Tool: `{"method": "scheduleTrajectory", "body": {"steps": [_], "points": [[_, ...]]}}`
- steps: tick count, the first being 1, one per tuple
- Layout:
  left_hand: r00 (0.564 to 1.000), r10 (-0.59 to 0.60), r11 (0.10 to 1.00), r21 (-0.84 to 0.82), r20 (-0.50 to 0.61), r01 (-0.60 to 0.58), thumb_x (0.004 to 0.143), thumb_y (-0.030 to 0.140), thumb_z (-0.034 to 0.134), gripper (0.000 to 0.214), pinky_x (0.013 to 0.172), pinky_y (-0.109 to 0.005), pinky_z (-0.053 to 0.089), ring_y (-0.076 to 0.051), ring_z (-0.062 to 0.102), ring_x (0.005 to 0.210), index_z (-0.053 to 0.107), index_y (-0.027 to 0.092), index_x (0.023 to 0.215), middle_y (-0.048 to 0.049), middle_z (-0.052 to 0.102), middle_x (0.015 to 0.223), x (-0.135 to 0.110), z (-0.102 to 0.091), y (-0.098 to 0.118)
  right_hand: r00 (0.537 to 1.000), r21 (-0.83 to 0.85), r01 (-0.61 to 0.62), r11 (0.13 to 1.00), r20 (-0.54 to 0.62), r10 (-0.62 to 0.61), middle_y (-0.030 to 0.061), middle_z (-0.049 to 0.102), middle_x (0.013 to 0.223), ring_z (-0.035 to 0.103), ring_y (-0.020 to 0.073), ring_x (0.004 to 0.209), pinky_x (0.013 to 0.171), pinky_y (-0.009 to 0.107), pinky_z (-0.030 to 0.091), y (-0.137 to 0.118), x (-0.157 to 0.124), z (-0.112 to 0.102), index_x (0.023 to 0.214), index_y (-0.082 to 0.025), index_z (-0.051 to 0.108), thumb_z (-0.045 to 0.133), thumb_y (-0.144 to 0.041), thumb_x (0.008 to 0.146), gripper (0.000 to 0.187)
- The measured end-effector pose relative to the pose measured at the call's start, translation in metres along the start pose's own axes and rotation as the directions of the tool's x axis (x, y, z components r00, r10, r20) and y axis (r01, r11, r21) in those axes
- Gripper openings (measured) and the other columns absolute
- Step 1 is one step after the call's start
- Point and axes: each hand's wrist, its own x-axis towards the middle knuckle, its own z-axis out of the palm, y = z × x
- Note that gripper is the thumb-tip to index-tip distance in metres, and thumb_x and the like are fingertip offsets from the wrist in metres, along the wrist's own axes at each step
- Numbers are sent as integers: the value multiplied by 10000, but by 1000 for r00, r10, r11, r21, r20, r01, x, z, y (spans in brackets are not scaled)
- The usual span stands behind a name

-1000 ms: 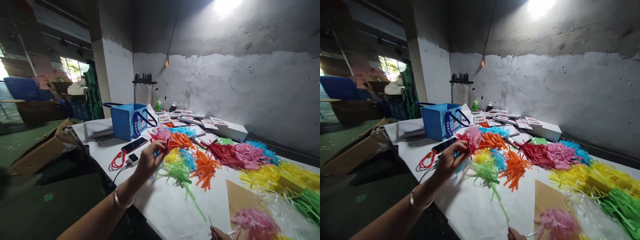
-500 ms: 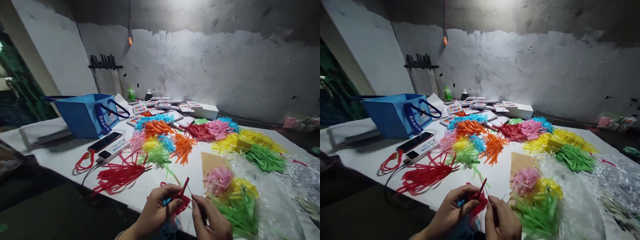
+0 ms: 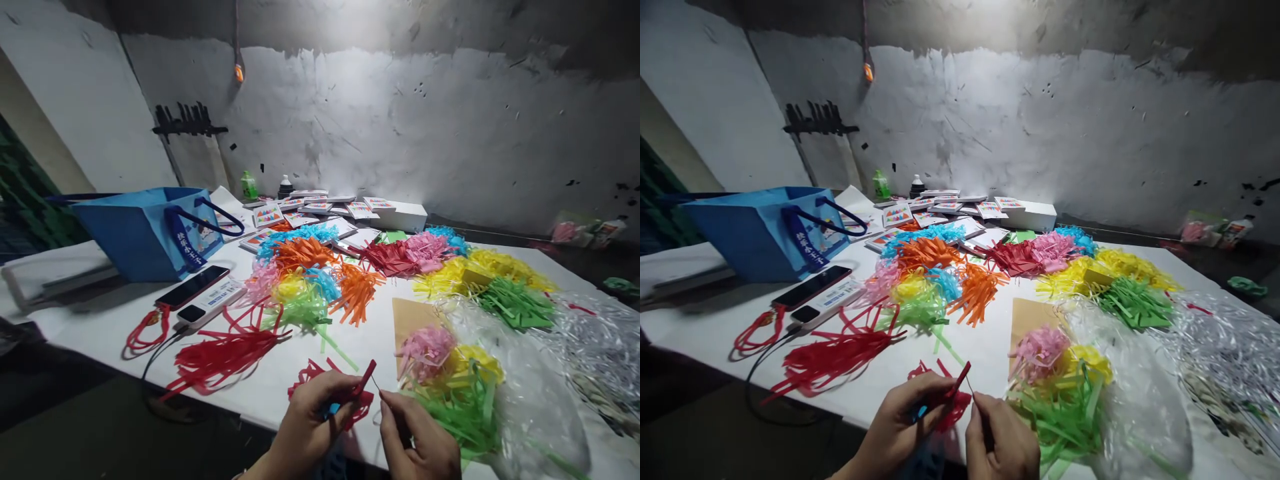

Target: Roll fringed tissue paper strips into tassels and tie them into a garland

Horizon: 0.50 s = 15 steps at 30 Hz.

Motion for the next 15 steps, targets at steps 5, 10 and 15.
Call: {"method": "scheduleTrajectory", "body": {"steps": [5, 10, 15], "points": [[989, 146, 983, 107, 15, -147, 841, 102, 713, 286, 720, -177, 602, -158, 761, 798, 725, 269, 1073, -23, 782, 911, -2, -1, -8, 1000, -30, -3, 1000, -15, 3, -45, 723, 738, 664, 98, 601, 611, 175, 486, -3, 2, -5, 942, -248, 707, 616, -201, 911, 107], [967, 249, 952, 167, 56, -255, 855, 61, 668, 353, 698, -188, 591, -155, 742, 778, 689, 264, 1142, -37, 760, 911, -1, -3, -13, 999, -16, 30, 999, 40, -29, -41, 713, 735, 658, 90, 590, 611, 168, 485, 1, 1, -6, 952, -236, 695, 596, -176, 914, 122], [906, 393, 868, 263, 158, -422, 872, 31, 591, 407, 637, -212, 564, -169, 710, 731, 674, 228, 1217, -73, 727, 864, 2, -6, -9, 983, -57, 148, 987, 116, -141, 16, 735, 772, 696, 141, 658, 675, 224, 508, 13, -7, -7, 1005, -204, 701, 533, -167, 946, 183]]}}
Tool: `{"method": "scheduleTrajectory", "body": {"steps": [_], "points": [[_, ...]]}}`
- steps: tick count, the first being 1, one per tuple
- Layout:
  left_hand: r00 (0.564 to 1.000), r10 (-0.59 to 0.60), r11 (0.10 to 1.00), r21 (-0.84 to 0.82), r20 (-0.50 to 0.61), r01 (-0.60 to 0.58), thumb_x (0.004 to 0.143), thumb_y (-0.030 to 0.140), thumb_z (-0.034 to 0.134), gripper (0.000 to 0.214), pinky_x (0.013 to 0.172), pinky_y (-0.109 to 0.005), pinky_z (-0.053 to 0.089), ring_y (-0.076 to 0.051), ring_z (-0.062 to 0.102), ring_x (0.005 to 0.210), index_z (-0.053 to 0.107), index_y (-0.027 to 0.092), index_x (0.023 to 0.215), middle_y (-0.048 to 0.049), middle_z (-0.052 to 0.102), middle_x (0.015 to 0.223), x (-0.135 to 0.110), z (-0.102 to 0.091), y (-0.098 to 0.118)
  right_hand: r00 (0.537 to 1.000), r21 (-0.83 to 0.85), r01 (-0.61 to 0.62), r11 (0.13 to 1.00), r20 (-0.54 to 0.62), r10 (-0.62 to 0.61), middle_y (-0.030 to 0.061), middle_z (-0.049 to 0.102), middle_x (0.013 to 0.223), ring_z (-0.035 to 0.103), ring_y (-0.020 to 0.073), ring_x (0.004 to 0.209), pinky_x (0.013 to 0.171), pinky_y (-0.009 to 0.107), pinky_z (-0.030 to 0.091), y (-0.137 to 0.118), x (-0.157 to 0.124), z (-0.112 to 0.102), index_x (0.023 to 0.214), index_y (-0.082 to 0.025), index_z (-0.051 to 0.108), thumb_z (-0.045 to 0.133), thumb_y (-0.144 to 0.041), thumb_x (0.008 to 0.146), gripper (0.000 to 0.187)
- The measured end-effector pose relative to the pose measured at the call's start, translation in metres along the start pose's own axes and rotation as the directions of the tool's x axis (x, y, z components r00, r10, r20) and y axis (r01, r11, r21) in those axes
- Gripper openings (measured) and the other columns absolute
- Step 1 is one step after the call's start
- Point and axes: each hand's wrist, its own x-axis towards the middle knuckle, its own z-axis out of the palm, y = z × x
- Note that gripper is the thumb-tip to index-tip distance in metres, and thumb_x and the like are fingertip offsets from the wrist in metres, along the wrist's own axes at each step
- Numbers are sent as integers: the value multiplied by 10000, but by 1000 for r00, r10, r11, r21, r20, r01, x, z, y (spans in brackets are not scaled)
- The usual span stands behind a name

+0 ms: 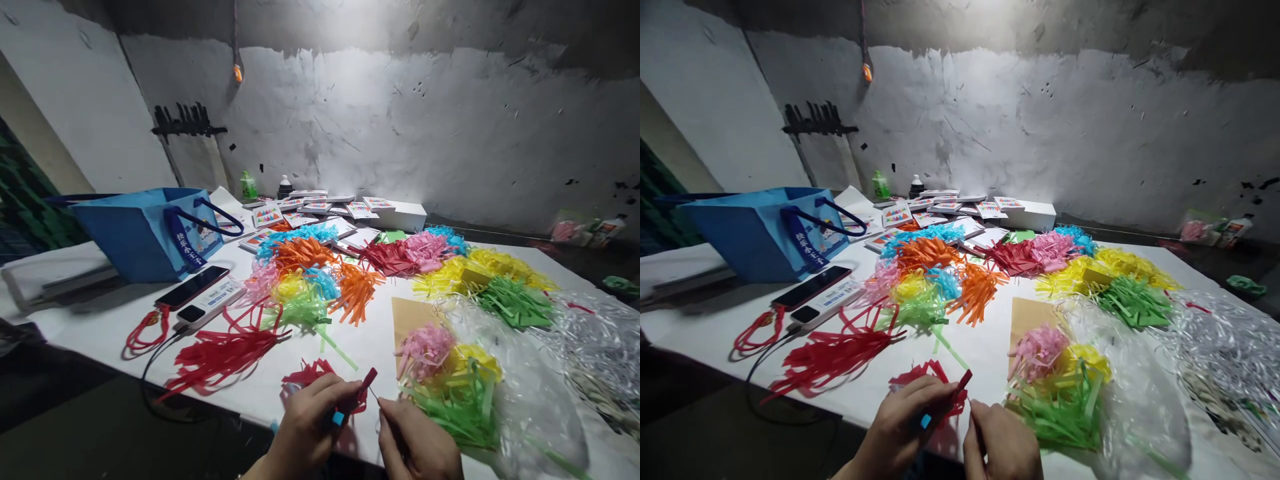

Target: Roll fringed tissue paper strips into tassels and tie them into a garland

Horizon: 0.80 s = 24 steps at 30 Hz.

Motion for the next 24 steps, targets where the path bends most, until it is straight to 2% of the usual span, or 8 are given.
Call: {"method": "scheduleTrajectory", "body": {"steps": [2, 4, 6, 8, 10, 13, 19, 24], "points": [[1000, 30, 999, 12, 9, -30, 899, 38, 578, 398, 633, -209, 561, -169, 710, 733, 674, 231, 1234, -80, 728, 863, 0, 0, 2, 999, 53, -43, 998, 13, 43, 28, 738, 783, 708, 156, 691, 694, 235, 519, 2, -1, 1, 998, -215, 715, 541, -204, 955, 179], [999, 13, 999, 44, 32, -14, 919, 59, 588, 390, 643, -216, 559, -171, 705, 733, 683, 245, 1249, -88, 731, 859, -3, 1, 4, 968, 209, -252, 945, 65, 244, 4, 705, 706, 674, 140, 599, 604, 219, 521, 1, 0, 3, 1032, -230, 711, 588, -297, 948, 163], [998, -31, 996, 85, 45, 27, 939, 87, 583, 388, 652, -234, 552, -179, 694, 731, 691, 260, 1269, -102, 733, 851, -9, 5, 4, 855, 410, -516, 752, 193, 482, -36, 643, 611, 587, 115, 465, 467, 199, 482, -2, 3, 5, 1151, -227, 667, 649, -428, 908, 316], [998, -56, 993, 103, 26, 53, 960, 124, 560, 377, 659, -252, 545, -190, 688, 739, 696, 272, 1279, -117, 736, 855, -17, 11, 2, 742, 522, -659, 541, 335, 581, -40, 622, 584, 525, 97, 406, 401, 189, 432, -4, 5, 6, 1159, -190, 654, 682, -525, 860, 450], [998, -61, 993, 104, -25, 63, 978, 154, 535, 361, 662, -255, 538, -192, 686, 748, 710, 288, 1264, -125, 740, 862, -24, 16, 0, 713, 541, -691, 480, 397, 579, -16, 637, 596, 544, 97, 426, 422, 191, 439, -5, 6, 7, 1040, -166, 690, 688, -558, 841, 440], [993, -117, 992, 48, -30, 118, 985, 185, 526, 338, 670, -251, 536, -185, 683, 751, 734, 297, 1227, -119, 734, 855, -25, 16, 0, 754, 513, -649, 561, 337, 564, -11, 646, 603, 559, 96, 439, 432, 182, 445, -3, 5, 5, 959, -177, 706, 673, -517, 865, 355], [914, -362, 869, -289, 183, 402, 872, 385, 715, 280, 833, -318, 563, -261, 688, 974, 769, 258, 1116, -123, 716, 1068, 1, -3, 19, 916, 362, -402, 841, 156, 370, -24, 641, 618, 592, 110, 520, 475, 180, 446, -2, -4, 10, 848, -230, 706, 607, -418, 927, 227], [886, -459, 837, -302, 70, 457, 906, 401, 661, 269, 768, -293, 526, -209, 642, 814, 742, 179, 779, -78, 654, 863, 16, -7, 22, 968, 166, -168, 972, 216, 131, -32, 636, 636, 565, 99, 511, 525, 204, 443, 6, -3, 5, 811, -226, 639, 486, -308, 992, 251]]}}
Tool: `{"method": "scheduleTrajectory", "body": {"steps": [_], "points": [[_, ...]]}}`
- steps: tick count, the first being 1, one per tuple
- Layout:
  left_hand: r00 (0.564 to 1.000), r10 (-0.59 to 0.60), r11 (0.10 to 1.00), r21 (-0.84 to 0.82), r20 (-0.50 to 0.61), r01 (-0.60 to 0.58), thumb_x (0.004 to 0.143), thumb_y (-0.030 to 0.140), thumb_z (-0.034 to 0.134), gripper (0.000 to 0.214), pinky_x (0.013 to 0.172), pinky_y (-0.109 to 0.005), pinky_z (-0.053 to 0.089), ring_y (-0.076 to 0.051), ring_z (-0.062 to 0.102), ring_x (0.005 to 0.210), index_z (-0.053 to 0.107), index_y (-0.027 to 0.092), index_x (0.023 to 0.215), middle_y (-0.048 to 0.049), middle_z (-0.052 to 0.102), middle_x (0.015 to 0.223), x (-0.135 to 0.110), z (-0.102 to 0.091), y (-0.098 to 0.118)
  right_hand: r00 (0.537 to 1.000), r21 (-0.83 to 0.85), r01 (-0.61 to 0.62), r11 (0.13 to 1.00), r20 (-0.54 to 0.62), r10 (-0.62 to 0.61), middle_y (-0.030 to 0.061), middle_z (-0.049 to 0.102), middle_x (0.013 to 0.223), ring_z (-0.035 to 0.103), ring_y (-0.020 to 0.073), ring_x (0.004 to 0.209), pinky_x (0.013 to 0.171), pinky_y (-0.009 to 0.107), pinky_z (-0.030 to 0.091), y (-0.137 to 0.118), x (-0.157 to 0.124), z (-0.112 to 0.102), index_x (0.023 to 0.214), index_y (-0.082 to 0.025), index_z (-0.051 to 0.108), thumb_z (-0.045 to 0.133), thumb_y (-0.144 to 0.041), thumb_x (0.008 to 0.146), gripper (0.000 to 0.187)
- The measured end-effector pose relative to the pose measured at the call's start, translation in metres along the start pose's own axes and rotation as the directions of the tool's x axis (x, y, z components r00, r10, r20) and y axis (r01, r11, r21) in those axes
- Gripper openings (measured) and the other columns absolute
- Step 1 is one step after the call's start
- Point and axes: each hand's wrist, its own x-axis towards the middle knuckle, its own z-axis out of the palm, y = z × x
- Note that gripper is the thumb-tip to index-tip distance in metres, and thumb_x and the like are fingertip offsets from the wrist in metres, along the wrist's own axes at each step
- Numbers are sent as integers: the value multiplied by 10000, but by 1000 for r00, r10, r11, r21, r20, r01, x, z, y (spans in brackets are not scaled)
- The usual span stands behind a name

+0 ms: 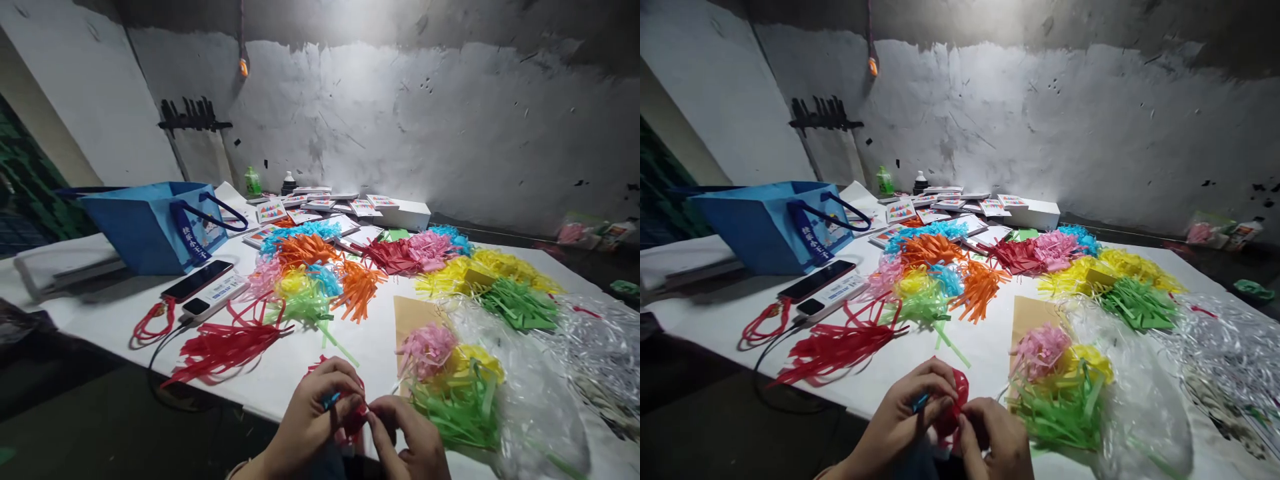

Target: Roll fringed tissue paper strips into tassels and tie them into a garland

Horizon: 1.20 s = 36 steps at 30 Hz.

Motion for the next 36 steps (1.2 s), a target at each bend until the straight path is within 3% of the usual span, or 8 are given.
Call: {"method": "scheduleTrajectory", "body": {"steps": [4, 7, 11, 14, 20, 26, 31, 36], "points": [[943, -28, 999, 32, -331, 41, 916, 384, 634, 226, 845, -290, 491, -215, 608, 910, 630, 189, 802, -48, 631, 903, 10, -15, 2, 968, -483, 217, 848, -3, -249, 48, 702, 842, 661, 186, 707, 666, 308, 510, 35, 12, -57, 925, -229, 695, 539, -317, 956, 182], [924, 0, 997, 70, -381, 29, 913, 363, 635, 198, 864, -283, 472, -212, 598, 932, 614, 197, 809, -43, 626, 921, 13, -20, 5, 917, -813, -115, 570, -308, -255, 191, 680, 1089, 662, 324, 855, 721, 464, 497, 45, 22, -82, 987, -179, 728, 521, -329, 950, 258], [981, 52, 993, 112, -188, -31, 932, 343, 609, 208, 782, -263, 461, -192, 589, 846, 631, 189, 795, -48, 610, 871, 11, -4, 6, 939, -480, 122, 869, -227, -257, 125, 681, 1214, 667, 274, 1051, 884, 391, 514, 16, 25, -40, 1305, -213, 603, 565, -279, 967, 346], [997, 26, 996, 83, -72, -20, 928, 355, 616, 219, 745, -262, 455, -183, 583, 800, 652, 182, 798, -44, 620, 843, 9, 7, 4, 979, -116, 184, 976, -71, -193, 50, 733, 985, 698, 175, 854, 752, 261, 525, -5, 24, 1, 1179, -231, 645, 508, -238, 1004, 222], [993, -118, 981, 154, -18, 120, 882, 315, 651, 136, 703, -263, 435, -181, 577, 788, 665, 180, 900, -37, 658, 868, 7, 2, -7, 990, -12, 55, 998, -126, -56, 23, 673, 846, 667, 144, 764, 719, 223, 502, -10, 23, 4, 939, -230, 656, 538, -231, 984, 126], [966, -175, 982, 107, 192, 156, 790, 145, 609, 130, 716, -257, 453, -184, 587, 808, 621, 173, 917, -29, 666, 888, 5, 9, -5, 986, 220, 165, 961, -63, -155, 48, 679, 934, 672, 149, 830, 741, 228, 535, -20, 20, 17, 948, -244, 640, 440, -254, 1010, 210], [983, -153, 988, 10, 105, 152, 899, 358, 639, 207, 718, -256, 437, -164, 551, 785, 623, 160, 961, -36, 635, 859, -5, 8, -7, 990, 220, -36, 975, -125, 65, 28, 657, 846, 637, 128, 660, 603, 216, 519, -18, 19, 11, 903, -221, 657, 513, -273, 976, 170], [895, -441, 791, -442, 67, 423, 733, 636, 765, 519, 504, -199, 350, -80, 458, 504, 537, 176, 808, 16, 613, 649, -11, 9, -26, 945, 149, -173, 974, -255, 206, -34, 637, 680, 552, 81, 463, 485, 186, 452, -17, 8, 3, 920, -230, 699, 593, -313, 947, 137]]}}
